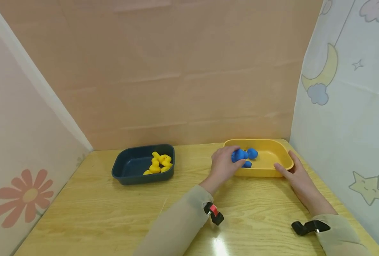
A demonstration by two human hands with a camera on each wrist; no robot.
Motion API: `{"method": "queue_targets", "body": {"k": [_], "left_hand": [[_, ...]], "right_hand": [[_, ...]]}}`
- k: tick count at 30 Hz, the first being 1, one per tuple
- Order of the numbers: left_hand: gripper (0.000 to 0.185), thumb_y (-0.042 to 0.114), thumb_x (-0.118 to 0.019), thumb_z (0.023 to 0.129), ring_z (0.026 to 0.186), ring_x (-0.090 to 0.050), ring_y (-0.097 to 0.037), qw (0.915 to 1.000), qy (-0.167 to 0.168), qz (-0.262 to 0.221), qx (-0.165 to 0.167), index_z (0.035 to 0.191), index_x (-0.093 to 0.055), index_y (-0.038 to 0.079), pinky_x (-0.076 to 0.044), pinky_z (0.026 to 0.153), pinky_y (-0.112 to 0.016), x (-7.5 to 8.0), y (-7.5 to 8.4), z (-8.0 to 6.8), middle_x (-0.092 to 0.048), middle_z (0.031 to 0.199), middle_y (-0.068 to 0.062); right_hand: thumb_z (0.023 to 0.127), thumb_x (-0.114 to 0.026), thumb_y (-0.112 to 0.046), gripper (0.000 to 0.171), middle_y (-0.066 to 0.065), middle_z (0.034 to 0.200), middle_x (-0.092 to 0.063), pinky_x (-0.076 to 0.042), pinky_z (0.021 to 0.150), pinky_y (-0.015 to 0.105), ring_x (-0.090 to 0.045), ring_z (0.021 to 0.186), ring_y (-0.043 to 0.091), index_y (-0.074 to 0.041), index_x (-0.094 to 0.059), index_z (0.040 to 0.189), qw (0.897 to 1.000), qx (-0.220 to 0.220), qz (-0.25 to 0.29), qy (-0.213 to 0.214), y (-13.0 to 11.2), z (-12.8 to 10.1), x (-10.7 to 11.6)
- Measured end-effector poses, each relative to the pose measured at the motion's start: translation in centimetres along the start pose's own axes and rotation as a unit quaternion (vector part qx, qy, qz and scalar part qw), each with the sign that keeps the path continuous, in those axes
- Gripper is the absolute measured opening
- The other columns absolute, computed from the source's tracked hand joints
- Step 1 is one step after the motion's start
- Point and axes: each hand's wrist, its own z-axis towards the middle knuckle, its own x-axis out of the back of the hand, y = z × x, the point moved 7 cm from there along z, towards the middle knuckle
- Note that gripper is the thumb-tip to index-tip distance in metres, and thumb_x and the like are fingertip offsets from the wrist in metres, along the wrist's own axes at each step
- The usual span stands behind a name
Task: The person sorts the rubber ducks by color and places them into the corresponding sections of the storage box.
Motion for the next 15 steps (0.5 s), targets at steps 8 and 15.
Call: {"method": "queue_targets", "body": {"k": [8,15], "left_hand": [[0.043,0.042,-0.081,0.103,0.127,-0.063,-0.013,0.9989,0.008,0.047,0.001,0.143,-0.074,0.028,-0.038,0.12,-0.049,-0.9,0.3,1.0,-0.074,0.136,0.013],[0.043,0.045,-0.079,0.104,0.129,-0.063,-0.016,0.9977,0.003,0.065,0.015,0.144,-0.073,0.029,-0.031,0.126,-0.056,-1.5,0.0,1.3,-0.074,0.134,0.013]], "right_hand": [[0.115,-0.057,-0.05,0.103,0.023,0.181,0.013,-0.018,0.132,0.042,-0.012,0.163,0.051,-0.027,0.026,0.173,1.0,-0.002,-0.004,-0.005,0.0,0.2,-0.3],[0.115,-0.057,-0.047,0.102,0.022,0.181,0.016,-0.009,0.134,0.045,-0.005,0.165,0.05,-0.026,0.025,0.173,1.0,0.002,0.002,-0.006,0.0,0.5,-0.7]]}}
